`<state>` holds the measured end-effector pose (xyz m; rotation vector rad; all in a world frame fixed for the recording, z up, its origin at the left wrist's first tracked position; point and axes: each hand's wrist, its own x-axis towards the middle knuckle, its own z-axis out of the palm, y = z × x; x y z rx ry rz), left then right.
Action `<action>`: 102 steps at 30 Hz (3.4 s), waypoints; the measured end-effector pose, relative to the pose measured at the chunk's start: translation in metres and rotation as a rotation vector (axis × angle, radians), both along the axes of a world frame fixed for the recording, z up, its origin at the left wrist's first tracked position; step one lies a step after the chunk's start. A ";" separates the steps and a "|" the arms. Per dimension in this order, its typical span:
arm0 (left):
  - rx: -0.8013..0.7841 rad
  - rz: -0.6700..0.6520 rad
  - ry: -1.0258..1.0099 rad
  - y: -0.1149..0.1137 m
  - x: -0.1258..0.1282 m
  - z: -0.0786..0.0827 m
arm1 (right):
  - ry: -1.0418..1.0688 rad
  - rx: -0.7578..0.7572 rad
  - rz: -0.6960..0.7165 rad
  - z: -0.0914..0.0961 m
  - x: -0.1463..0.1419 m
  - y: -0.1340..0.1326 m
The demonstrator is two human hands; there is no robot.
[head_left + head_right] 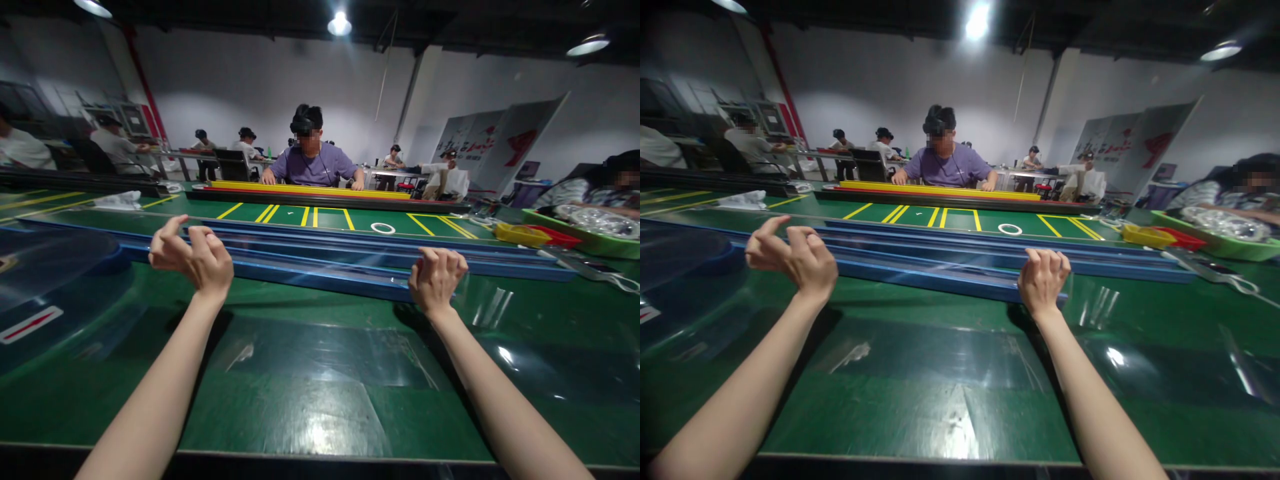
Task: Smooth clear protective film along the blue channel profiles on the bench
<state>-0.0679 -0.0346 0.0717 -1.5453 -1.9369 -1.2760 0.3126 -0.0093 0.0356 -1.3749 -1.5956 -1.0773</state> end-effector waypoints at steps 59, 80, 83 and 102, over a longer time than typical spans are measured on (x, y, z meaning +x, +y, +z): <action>-0.434 -0.100 0.359 0.021 0.020 -0.044 | -0.257 -0.734 0.128 -0.010 -0.018 0.003; -0.406 -0.202 0.495 0.018 0.036 -0.047 | -0.172 -0.600 0.076 -0.012 -0.037 -0.005; -0.406 -0.085 0.446 0.019 0.024 -0.045 | -0.142 -0.628 0.021 -0.007 -0.039 -0.009; -0.415 -0.351 0.538 0.015 0.045 -0.049 | -0.204 -0.613 0.113 -0.019 -0.042 -0.004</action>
